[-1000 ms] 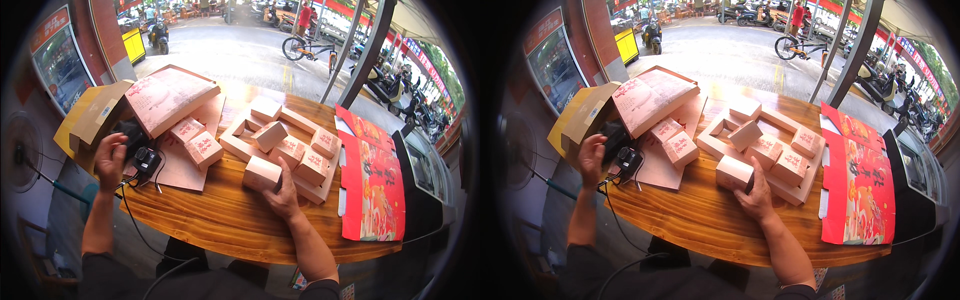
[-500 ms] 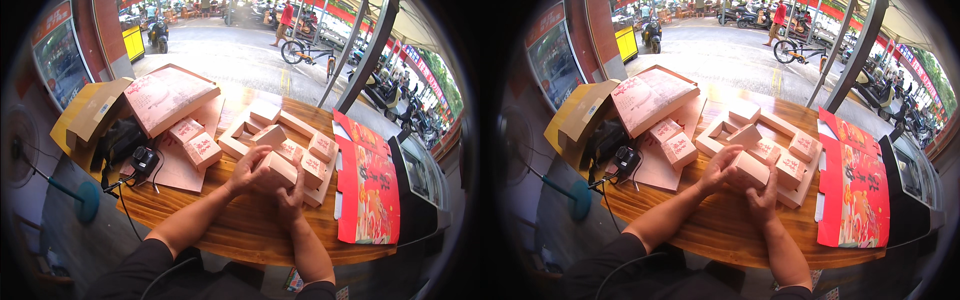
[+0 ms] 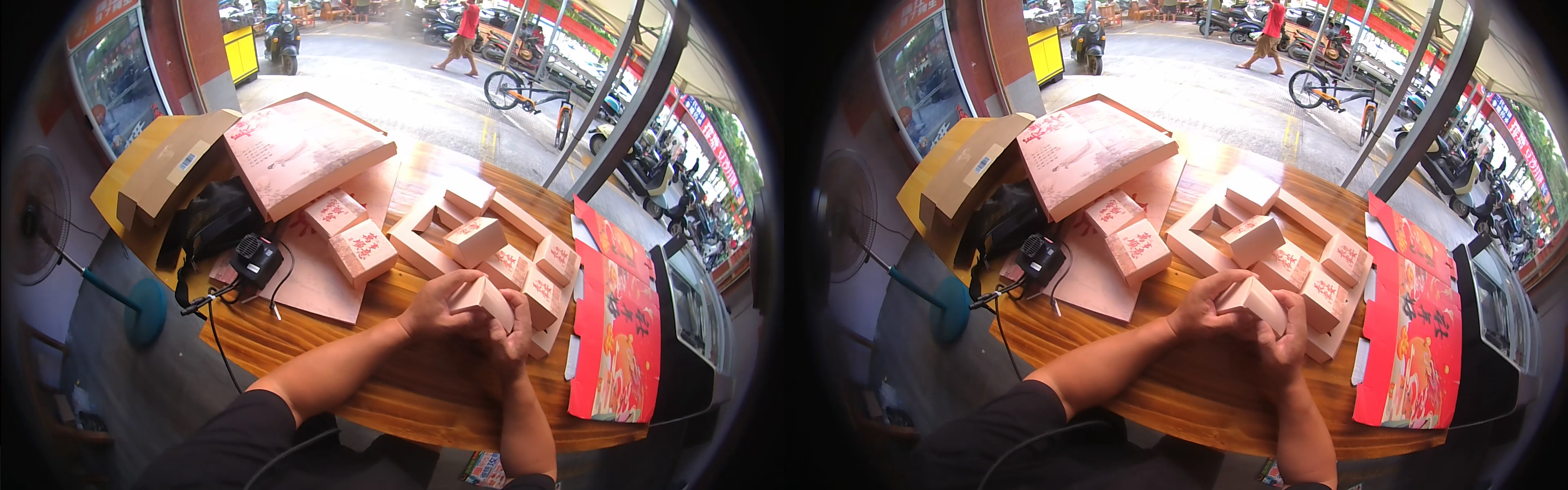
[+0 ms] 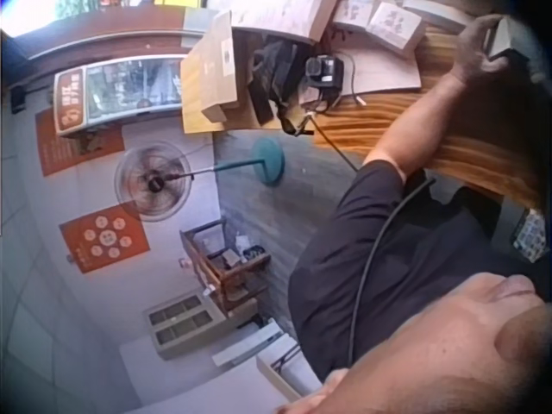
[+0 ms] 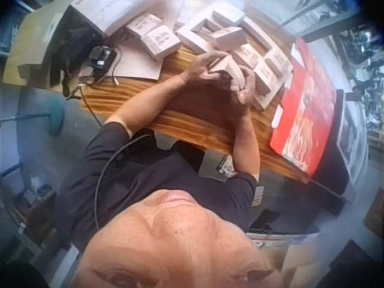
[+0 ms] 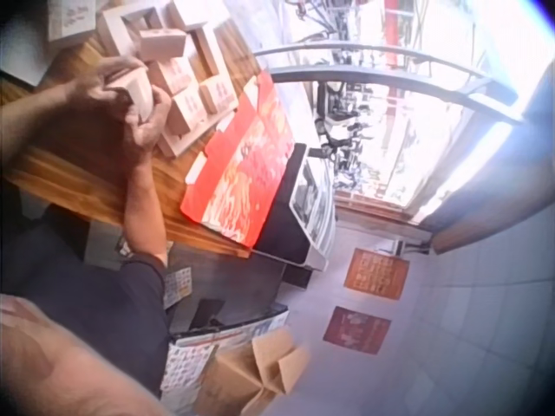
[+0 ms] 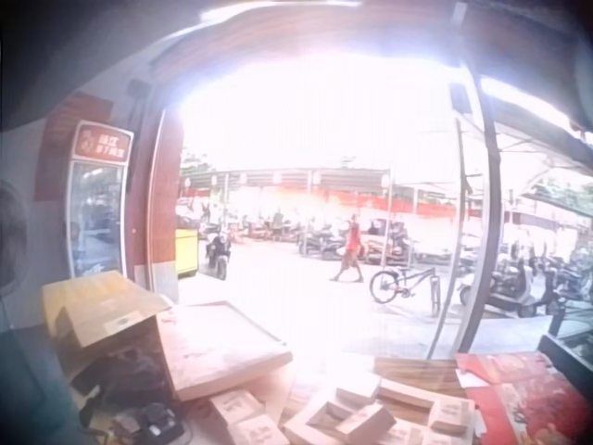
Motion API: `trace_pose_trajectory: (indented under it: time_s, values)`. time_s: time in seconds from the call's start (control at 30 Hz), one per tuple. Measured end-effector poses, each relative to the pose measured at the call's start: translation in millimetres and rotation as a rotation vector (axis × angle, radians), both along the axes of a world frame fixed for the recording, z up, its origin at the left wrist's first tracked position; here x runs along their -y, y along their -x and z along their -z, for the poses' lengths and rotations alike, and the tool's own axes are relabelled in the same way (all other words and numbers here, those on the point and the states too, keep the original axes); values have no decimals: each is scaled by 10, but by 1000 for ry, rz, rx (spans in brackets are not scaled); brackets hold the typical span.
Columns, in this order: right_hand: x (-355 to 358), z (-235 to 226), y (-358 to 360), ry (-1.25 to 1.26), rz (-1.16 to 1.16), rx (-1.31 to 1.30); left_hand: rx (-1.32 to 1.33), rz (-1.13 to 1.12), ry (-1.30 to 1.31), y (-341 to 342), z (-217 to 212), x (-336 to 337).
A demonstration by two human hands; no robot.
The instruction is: The person assembles small paper boxes by hand on a wooden table, folding the precut cardboard sides and base into place.
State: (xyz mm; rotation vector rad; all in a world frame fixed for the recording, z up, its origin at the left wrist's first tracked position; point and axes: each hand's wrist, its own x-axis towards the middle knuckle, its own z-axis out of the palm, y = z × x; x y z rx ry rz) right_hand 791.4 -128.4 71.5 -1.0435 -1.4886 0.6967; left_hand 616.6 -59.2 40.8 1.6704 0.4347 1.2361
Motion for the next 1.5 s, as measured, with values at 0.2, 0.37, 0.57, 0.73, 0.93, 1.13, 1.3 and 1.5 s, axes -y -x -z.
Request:
trace_pose_trajectory:
  time_s: [0.2,0.37,0.57,0.73,0.93,1.13,1.3,1.5]
  values:
    - [-36,90,-101,16,-84,-223,-41,-14,-109,18,-81,-11]
    - [-46,49,-35,52,17,-517,54,79,46,-12,-51,9]
    - [-143,303,-77,45,-200,-452,251,-76,187,-37,29,-28]
    - [36,152,115,116,-231,-201,319,-50,233,-58,22,-67]
    - [-11,170,64,134,-144,-351,405,109,302,-81,-46,-19]
    - [-12,119,64,275,-159,-479,436,114,174,-67,-55,-58]
    - [-73,199,-27,289,-134,-406,498,160,145,-82,-89,-19]
    - [-85,191,-21,223,-131,-360,442,112,167,-40,-82,-14]
